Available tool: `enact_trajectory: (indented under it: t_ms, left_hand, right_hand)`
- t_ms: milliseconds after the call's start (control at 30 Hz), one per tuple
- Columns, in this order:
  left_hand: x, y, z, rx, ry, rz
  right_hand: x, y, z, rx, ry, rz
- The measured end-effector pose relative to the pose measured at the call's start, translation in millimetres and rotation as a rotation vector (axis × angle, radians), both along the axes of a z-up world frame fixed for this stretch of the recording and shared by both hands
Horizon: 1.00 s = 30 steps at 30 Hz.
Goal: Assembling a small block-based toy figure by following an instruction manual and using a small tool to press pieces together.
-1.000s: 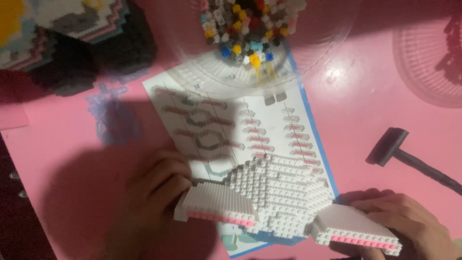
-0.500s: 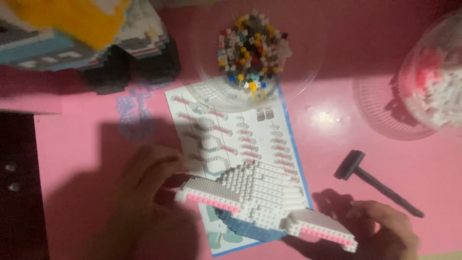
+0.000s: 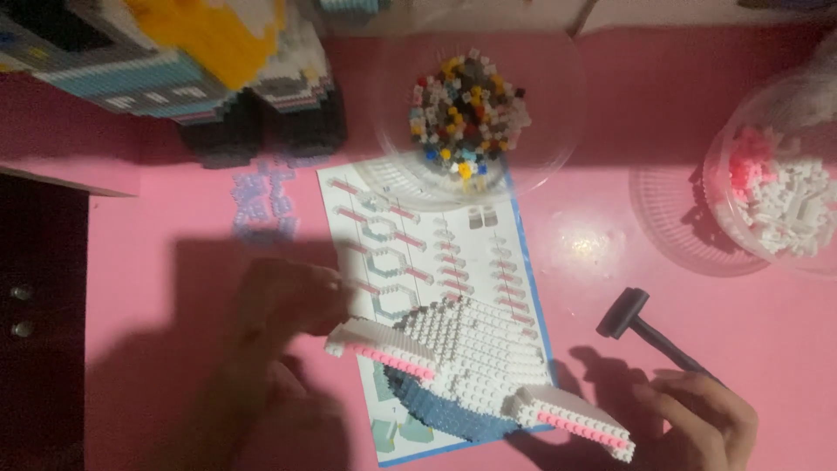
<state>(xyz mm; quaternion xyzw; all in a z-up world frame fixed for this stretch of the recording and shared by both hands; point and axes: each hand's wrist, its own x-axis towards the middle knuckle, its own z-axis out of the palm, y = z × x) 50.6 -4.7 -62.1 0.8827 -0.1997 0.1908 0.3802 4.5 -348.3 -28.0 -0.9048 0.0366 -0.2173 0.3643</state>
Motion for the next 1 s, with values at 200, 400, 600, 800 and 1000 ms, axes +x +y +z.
enact_trajectory:
  t_ms: [200, 400, 600, 800, 1000]
  left_hand:
    - [6.1, 0.3, 19.0, -0.422, 0.207, 0.203]
    - [22.4, 6.5, 12.1, -0.557, 0.267, 0.269]
    - [22.1, 4.2, 25.9, -0.519, 0.456, 0.353]
    - [22.9, 14.6, 37.8, -0.209, 0.387, 0.265]
    - [35.8, 6.4, 74.0, -0.185, 0.387, 0.031]
  right_hand:
    - [4.5, 19.3, 19.6, 0.1, 0.04, -0.001]
    - [6.9, 15.4, 23.8, 0.068, 0.085, 0.022]
    - [4.7, 1.7, 7.6, 0.19, 0.037, 0.038]
    - [5.8, -92.9, -67.5, 0.166, -0.183, 0.196]
    - [10.9, -184.5, -69.3, -0.122, 0.045, 0.083]
